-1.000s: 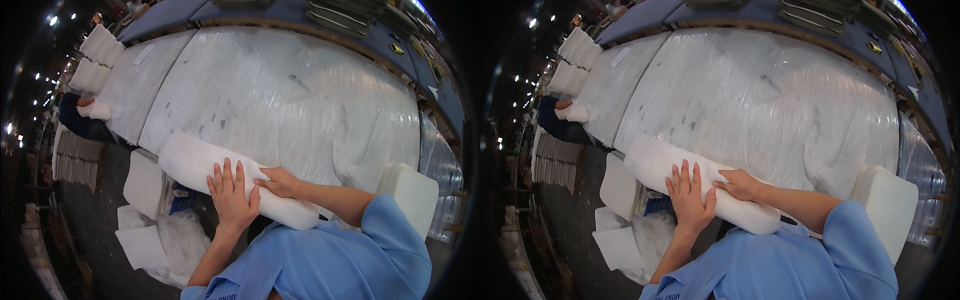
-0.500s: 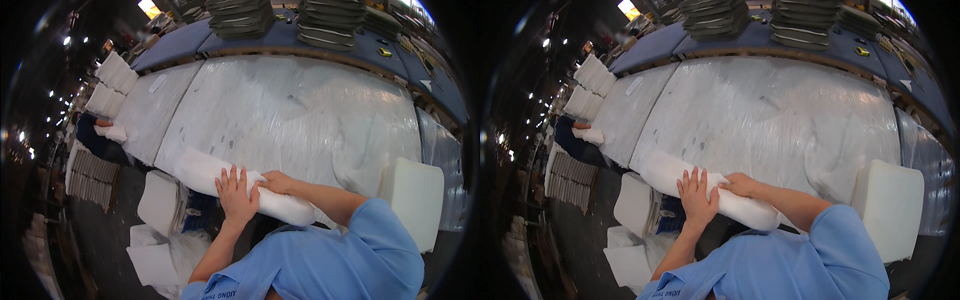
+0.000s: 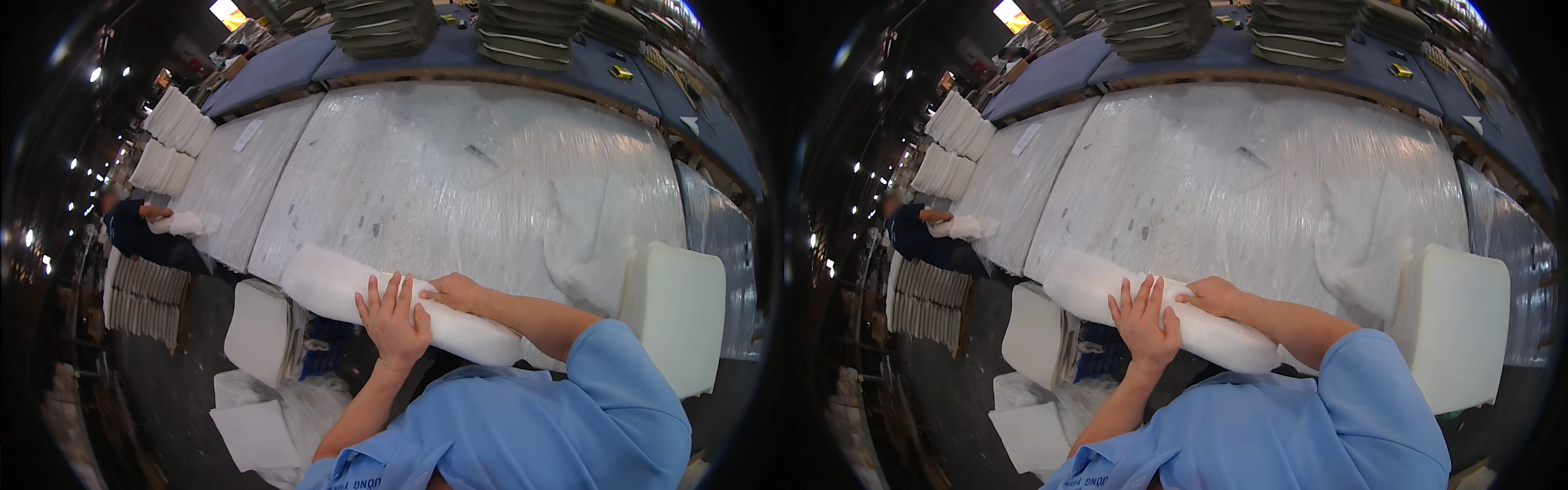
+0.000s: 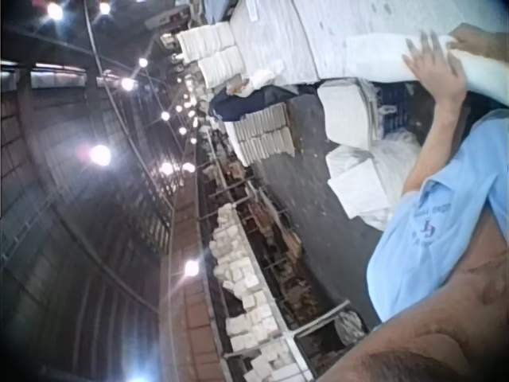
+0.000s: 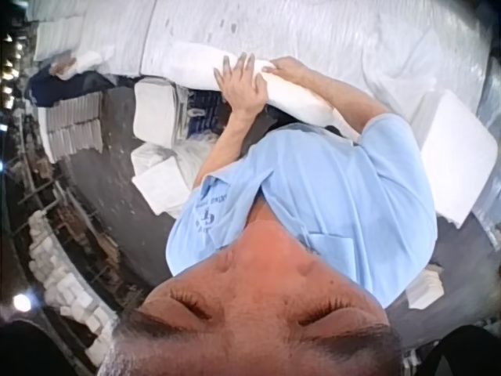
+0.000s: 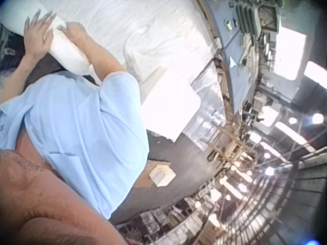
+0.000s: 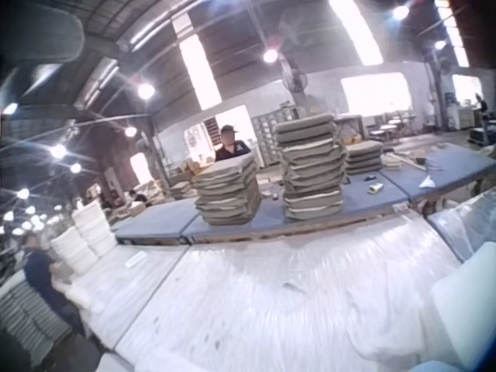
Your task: The person wraps a rectangular white foam block in a thin white sheet on a large worktable. They smooth the sheet, fold the edges, and roll the foam into a tight cylinder, then place it on a stack of similar wrapped items.
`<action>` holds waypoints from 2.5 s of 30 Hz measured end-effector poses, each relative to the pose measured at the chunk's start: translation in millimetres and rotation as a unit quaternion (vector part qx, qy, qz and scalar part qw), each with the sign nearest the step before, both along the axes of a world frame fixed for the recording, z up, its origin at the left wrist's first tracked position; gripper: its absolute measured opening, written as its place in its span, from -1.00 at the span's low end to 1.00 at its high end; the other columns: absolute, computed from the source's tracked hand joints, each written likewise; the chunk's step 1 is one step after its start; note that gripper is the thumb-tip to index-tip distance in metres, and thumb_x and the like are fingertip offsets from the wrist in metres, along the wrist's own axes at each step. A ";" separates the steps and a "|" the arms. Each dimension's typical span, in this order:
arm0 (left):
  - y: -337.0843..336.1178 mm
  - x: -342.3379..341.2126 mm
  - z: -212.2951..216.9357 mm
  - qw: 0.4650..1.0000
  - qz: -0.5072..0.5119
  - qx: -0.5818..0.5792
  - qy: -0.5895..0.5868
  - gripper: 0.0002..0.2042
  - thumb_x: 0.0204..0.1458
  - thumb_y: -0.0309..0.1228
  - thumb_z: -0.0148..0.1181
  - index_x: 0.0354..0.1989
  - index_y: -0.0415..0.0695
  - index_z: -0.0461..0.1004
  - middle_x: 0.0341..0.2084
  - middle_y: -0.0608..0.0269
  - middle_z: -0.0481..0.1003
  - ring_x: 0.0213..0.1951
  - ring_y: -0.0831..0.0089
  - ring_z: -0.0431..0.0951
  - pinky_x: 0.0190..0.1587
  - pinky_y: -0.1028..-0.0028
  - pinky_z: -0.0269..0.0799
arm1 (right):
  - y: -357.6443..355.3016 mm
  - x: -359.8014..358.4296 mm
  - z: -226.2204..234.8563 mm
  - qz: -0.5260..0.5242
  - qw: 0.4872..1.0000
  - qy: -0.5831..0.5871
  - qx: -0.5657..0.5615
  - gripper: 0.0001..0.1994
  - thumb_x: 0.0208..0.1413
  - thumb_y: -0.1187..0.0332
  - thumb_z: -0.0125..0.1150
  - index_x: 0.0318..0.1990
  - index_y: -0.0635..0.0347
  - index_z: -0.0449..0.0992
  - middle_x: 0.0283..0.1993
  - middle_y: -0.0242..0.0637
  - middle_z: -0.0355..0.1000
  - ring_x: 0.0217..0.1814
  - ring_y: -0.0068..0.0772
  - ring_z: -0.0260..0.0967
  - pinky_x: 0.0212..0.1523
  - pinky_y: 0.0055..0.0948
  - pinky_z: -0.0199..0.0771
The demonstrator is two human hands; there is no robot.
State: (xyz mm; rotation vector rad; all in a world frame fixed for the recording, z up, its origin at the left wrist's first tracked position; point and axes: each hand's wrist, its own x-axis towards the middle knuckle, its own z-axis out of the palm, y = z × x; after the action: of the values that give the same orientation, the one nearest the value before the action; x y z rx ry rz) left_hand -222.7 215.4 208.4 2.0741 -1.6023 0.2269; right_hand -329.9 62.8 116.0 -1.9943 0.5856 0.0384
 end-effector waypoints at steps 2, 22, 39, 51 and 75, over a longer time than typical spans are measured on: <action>5.2 0.8 0.1 1.000 -0.003 0.002 0.006 -0.46 -0.01 -0.30 0.10 0.19 -0.21 0.55 0.23 -0.04 0.47 0.41 -0.24 0.19 0.48 -0.21 -0.33 | 2.3 1.8 -1.0 0.003 1.000 0.015 -0.006 -0.43 0.34 -0.22 -0.02 0.07 0.07 0.62 -0.11 0.05 0.61 -0.04 0.14 0.55 0.03 -0.05 0.49; 9.2 13.7 4.1 0.996 -0.050 -0.026 0.063 -0.09 0.02 -0.26 0.20 0.52 -0.34 -0.09 0.45 -0.45 0.01 0.49 -0.31 0.00 0.46 -0.22 -0.29 | -7.8 68.5 85.6 0.016 0.979 0.074 0.191 -0.38 0.29 -0.07 0.15 0.19 0.38 0.48 0.14 0.11 0.49 0.21 0.03 0.43 0.17 -0.14 0.42; 15.4 68.5 -8.6 0.997 -0.052 -0.053 0.009 -0.65 0.16 -0.22 0.00 -0.20 -0.12 0.71 -0.08 0.26 0.67 0.20 0.03 0.48 0.46 -0.04 -0.10 | 11.5 78.6 19.4 -0.018 0.994 -0.069 0.088 -0.65 0.30 0.08 0.19 -0.20 0.26 0.52 -0.27 0.09 0.56 -0.28 0.04 0.51 -0.21 -0.17 0.49; 10.7 72.5 -10.1 0.993 -0.081 -0.086 0.011 -0.74 0.09 -0.28 0.03 -0.35 -0.09 0.65 -0.29 0.29 0.65 -0.05 0.18 0.55 0.41 0.00 0.00 | 6.7 89.3 5.4 -0.013 0.995 -0.055 0.083 -0.51 0.31 -0.05 0.18 -0.32 0.31 0.51 -0.37 0.09 0.50 -0.38 -0.07 0.40 -0.25 -0.18 0.43; 0.2 68.3 -8.9 0.986 -0.091 -0.134 0.021 -0.74 0.12 -0.24 0.02 -0.35 -0.07 0.63 -0.34 0.30 0.61 -0.12 0.23 0.56 0.38 0.10 0.03 | -77.7 112.3 34.6 0.031 0.936 0.148 0.319 -0.22 0.29 -0.25 0.09 0.32 0.36 0.39 0.34 0.08 0.35 0.34 0.05 0.29 0.32 -0.05 0.26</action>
State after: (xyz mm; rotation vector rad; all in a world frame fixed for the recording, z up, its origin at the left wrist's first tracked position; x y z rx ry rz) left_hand -154.4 215.6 199.6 1.7085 -1.6260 0.3135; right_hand -217.7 -14.9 150.6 -1.3752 0.6037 0.5131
